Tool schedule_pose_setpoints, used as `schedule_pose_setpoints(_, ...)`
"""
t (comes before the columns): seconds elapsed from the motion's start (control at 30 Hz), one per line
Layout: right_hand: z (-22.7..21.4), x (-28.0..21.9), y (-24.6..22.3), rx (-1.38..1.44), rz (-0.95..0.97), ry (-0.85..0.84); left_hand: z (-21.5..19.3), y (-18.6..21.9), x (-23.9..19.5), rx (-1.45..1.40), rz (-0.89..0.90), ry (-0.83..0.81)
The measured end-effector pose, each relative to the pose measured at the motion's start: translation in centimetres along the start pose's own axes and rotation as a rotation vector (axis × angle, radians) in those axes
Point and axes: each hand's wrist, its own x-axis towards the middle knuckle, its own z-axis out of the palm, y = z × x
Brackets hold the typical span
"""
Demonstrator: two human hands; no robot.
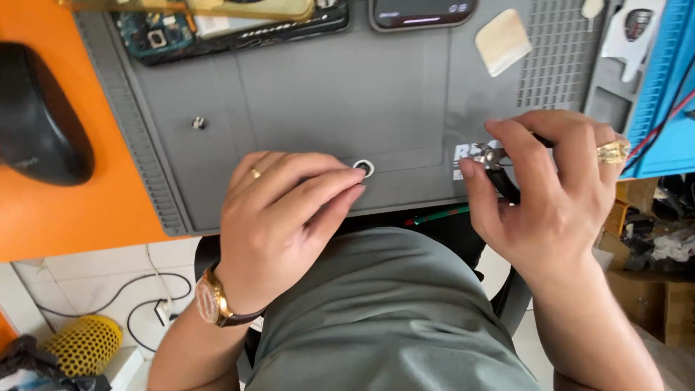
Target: The person uses a multimeter to test the electrical continuity of two white wireless earbuds on a workbench. They then use pliers and a small metal tool to manipulate and adjust the internal components of the earbuds.
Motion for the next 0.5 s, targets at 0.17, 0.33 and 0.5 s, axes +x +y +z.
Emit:
schedule_pose_setpoints(0.17, -0.8, 0.3, 0.9, -0.165, 0.058, -0.08, -0.4, 0.7, 0.4, -0.033, -0.05, 0.014)
schedule_pose_setpoints(0.33, -1.5, -0.1, 2.4, 0.079, 0.107, 0.004, -0.3, 1.9, 0.9, -0.125, -0.172, 0.037)
schedule_pose_setpoints(0.5, -4.4, -1.9, 8.8, -0.002, 0.278, 0.218, 0.0, 1.8, 0.5, -0.15, -0.275, 0.021)
